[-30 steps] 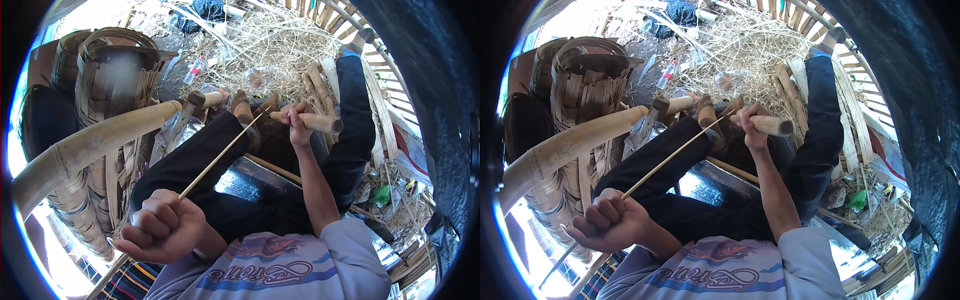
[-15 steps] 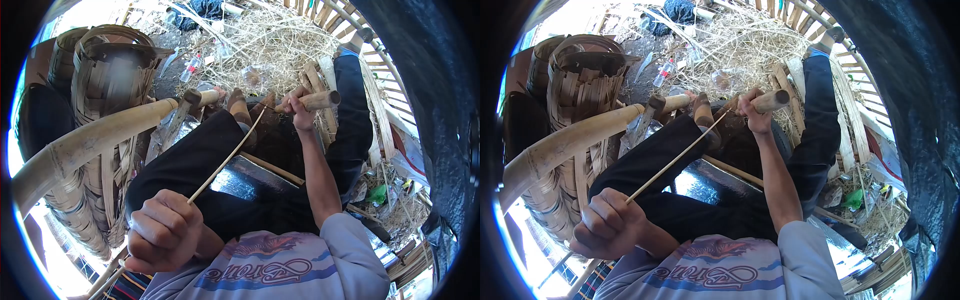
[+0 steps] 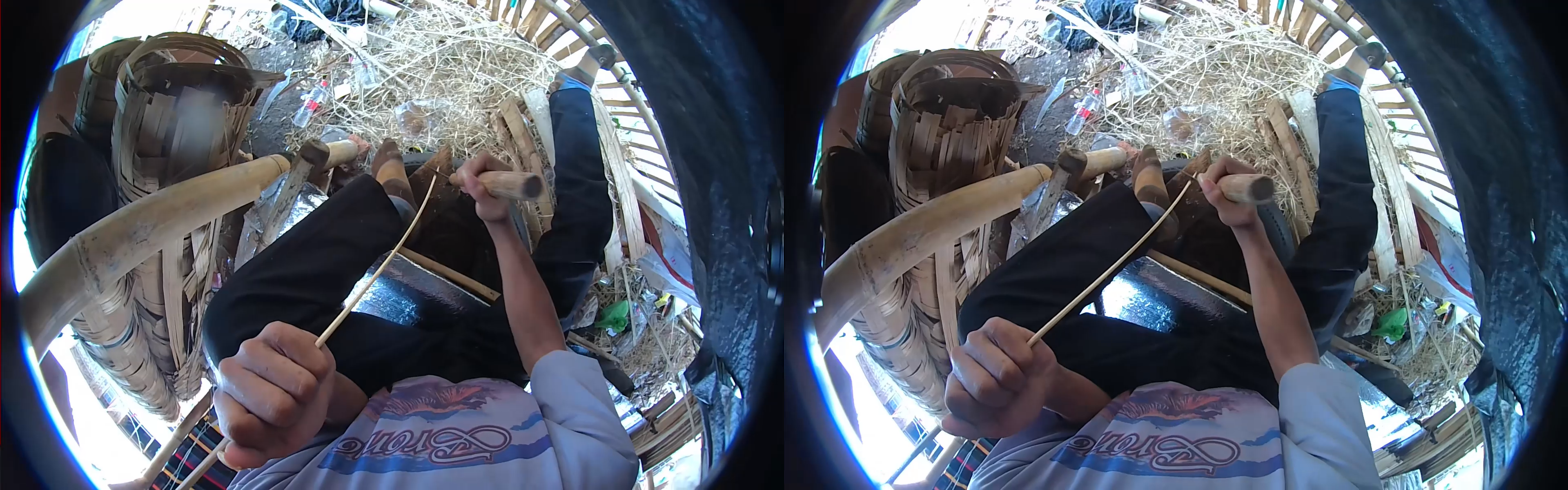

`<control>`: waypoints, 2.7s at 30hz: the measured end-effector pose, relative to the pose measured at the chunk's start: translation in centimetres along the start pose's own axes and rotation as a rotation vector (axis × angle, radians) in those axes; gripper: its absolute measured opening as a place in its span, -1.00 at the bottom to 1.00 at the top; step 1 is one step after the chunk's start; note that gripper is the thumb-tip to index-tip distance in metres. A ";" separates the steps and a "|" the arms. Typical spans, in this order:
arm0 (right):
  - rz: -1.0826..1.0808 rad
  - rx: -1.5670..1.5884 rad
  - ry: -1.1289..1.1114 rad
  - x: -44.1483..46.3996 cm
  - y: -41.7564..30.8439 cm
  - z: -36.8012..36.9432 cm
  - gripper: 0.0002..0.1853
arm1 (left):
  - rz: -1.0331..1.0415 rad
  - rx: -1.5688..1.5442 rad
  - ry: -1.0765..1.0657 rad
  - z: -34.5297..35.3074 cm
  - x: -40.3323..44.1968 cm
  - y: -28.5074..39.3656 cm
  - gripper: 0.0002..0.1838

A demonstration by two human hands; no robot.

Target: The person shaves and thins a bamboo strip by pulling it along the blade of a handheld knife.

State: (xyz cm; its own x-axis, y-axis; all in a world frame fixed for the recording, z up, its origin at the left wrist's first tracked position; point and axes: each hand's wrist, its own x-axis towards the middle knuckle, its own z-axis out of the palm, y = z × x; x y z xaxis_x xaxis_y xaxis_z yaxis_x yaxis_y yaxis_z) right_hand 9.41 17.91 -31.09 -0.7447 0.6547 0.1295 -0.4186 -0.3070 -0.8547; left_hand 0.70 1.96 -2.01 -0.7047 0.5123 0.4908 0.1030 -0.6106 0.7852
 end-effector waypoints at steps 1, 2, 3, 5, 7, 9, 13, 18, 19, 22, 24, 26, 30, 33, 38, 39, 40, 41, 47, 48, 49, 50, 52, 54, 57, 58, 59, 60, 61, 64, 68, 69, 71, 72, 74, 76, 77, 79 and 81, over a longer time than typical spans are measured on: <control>0.057 0.013 0.072 0.3 0.7 -0.3 -0.77 | -0.001 0.011 -0.015 0.0 0.0 0.0 -0.45; 0.114 0.032 0.142 0.6 1.2 -0.7 -0.76 | 0.000 0.027 -0.030 0.0 0.1 0.0 -0.45; 0.209 0.111 0.178 0.8 0.9 -1.2 -0.74 | 0.005 0.029 -0.034 0.0 0.2 -0.1 -0.45; 0.185 0.144 0.086 1.6 -1.9 -0.4 -0.75 | 0.002 0.012 -0.046 -0.3 0.1 0.1 -0.45; 0.136 0.148 -0.043 1.6 -3.9 0.4 -0.79 | -0.019 0.006 -0.080 -0.4 0.1 0.3 -0.45; 0.140 0.060 -0.024 1.0 -1.6 -0.4 -0.79 | -0.026 -0.019 -0.119 -0.1 0.1 -0.1 -0.44; 0.155 -0.032 0.020 2.2 -2.0 -0.3 -0.76 | 0.009 -0.063 -0.160 0.2 0.2 -0.6 -0.51; 0.152 0.070 -0.207 2.5 -4.3 0.7 -0.75 | -0.015 -0.074 -0.188 0.1 -0.3 -0.3 -0.49; 0.149 -0.056 -0.170 2.2 -3.2 0.6 -0.74 | -0.030 -0.079 -0.198 0.3 -0.5 -0.3 -0.49; 0.213 0.177 -0.009 3.7 -2.4 0.3 -0.75 | -0.014 -0.059 -0.247 0.6 -0.3 -0.4 -0.48; 0.323 0.236 -0.002 4.1 -3.7 0.1 -0.77 | -0.004 -0.027 -0.287 0.5 0.3 -0.1 -0.48; 0.097 0.129 -0.215 3.9 -5.4 1.0 -0.78 | -0.055 -0.102 -0.454 -0.2 1.1 0.0 -0.45; 0.143 -0.210 -0.230 1.7 -1.6 0.5 -0.68 | -0.062 -0.145 -0.430 0.3 0.9 -0.2 -0.44; 0.164 0.154 -0.056 3.2 -1.5 1.0 -0.79 | -0.043 -0.105 -0.426 0.6 0.9 -0.1 -0.45; 0.157 0.090 -0.166 2.7 -2.9 1.4 -0.80 | -0.032 -0.084 -0.375 0.2 0.7 0.0 -0.44; 0.058 -0.184 -0.241 2.6 -1.9 0.8 -0.81 | -0.030 -0.095 -0.373 0.3 0.8 0.0 -0.44; 0.052 -0.195 -0.241 2.5 -1.5 0.6 -0.81 | -0.034 -0.078 -0.397 0.3 1.0 0.0 -0.44; 0.070 -0.079 -0.129 2.6 -0.9 0.5 -0.80 | -0.036 -0.056 -0.422 0.4 1.2 -0.1 -0.44; 0.142 0.213 -0.058 2.7 -3.6 -0.5 -0.79 | -0.054 -0.081 -0.395 0.1 1.1 0.0 -0.45; 0.143 0.205 -0.056 2.4 -2.9 -0.8 -0.79 | -0.054 -0.088 -0.392 0.2 1.0 0.0 -0.45; 0.120 0.042 -0.053 1.8 -1.4 -1.1 -0.78 | -0.054 -0.061 -0.362 0.4 0.8 0.1 -0.45; 0.090 -0.123 -0.049 1.2 0.1 -1.5 -0.78 | -0.051 -0.035 -0.335 0.6 0.8 0.1 -0.45; 0.030 -0.172 0.013 1.7 0.5 -1.9 -0.77 | -0.036 -0.043 -0.341 0.7 1.0 -0.1 -0.45; 0.241 0.174 0.163 1.7 -0.5 -2.3 -0.77 | -0.038 -0.025 -0.344 0.6 0.9 0.0 -0.45; 0.145 0.117 0.076 1.2 -3.4 -0.6 -0.76 | -0.039 -0.034 -0.324 0.5 0.7 0.0 -0.45; 0.099 0.058 0.022 1.0 -3.8 -0.4 -0.76 | -0.048 -0.048 -0.356 0.3 0.7 0.0 -0.45; 0.113 0.109 0.044 0.6 -2.5 -0.4 -0.74 | -0.054 -0.063 -0.388 0.3 0.7 0.0 -0.45; 0.109 0.104 0.047 0.1 -1.1 -0.7 -0.74 | -0.053 -0.069 -0.390 0.6 0.4 -0.1 -0.45; 0.128 -0.007 0.114 -0.1 0.1 -0.9 -0.73 | 0.005 -0.001 -0.295 1.0 -0.1 -0.4 -0.47; 0.152 -0.088 0.196 0.1 -0.2 -0.6 -0.71 | 0.066 0.051 -0.187 1.2 -0.2 -0.6 -0.48; -0.009 0.162 0.089 -0.4 -2.7 1.5 -0.74 | 0.086 0.149 -0.030 0.7 -0.6 -0.2 -0.47; 0.020 0.159 0.150 -0.9 -1.3 1.3 -0.74 | 0.073 0.180 -0.012 0.5 -0.7 -0.1 -0.47; 0.049 0.029 0.249 -1.2 0.7 0.6 -0.76 | 0.081 0.173 0.012 0.6 -0.8 -0.2 -0.47; 0.039 0.027 0.244 -0.3 0.1 0.7 -0.76 | 0.090 0.178 0.031 0.6 -0.8 -0.3 -0.47; 0.109 0.099 0.248 0.5 -1.0 1.4 -0.77 | 0.100 0.190 0.036 0.6 -0.8 -0.3 -0.47; 0.080 0.157 0.196 0.2 -1.0 1.9 -0.77 | 0.101 0.206 0.047 0.3 -0.8 -0.3 -0.47; 0.062 0.177 0.178 -0.4 -0.3 2.0 -0.76 | 0.095 0.212 0.047 0.3 -0.8 -0.2 -0.47; -0.018 0.068 0.212 -0.7 1.1 1.8 -0.73 | 0.105 0.197 0.046 0.5 -0.6 -0.4 -0.47; 0.035 0.034 0.261 -0.1 0.8 1.2 -0.73 | 0.117 0.226 0.047 0.6 -0.7 -0.3 -0.47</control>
State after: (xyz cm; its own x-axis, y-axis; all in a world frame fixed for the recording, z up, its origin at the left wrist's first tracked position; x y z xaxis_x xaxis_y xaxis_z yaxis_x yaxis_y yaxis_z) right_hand 8.53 16.78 -31.14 -0.6015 0.7980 -0.0372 -0.4158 -0.3525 -0.8384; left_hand 1.53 2.17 -2.39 -0.7101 0.4145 0.5692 0.3362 -0.5107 0.7913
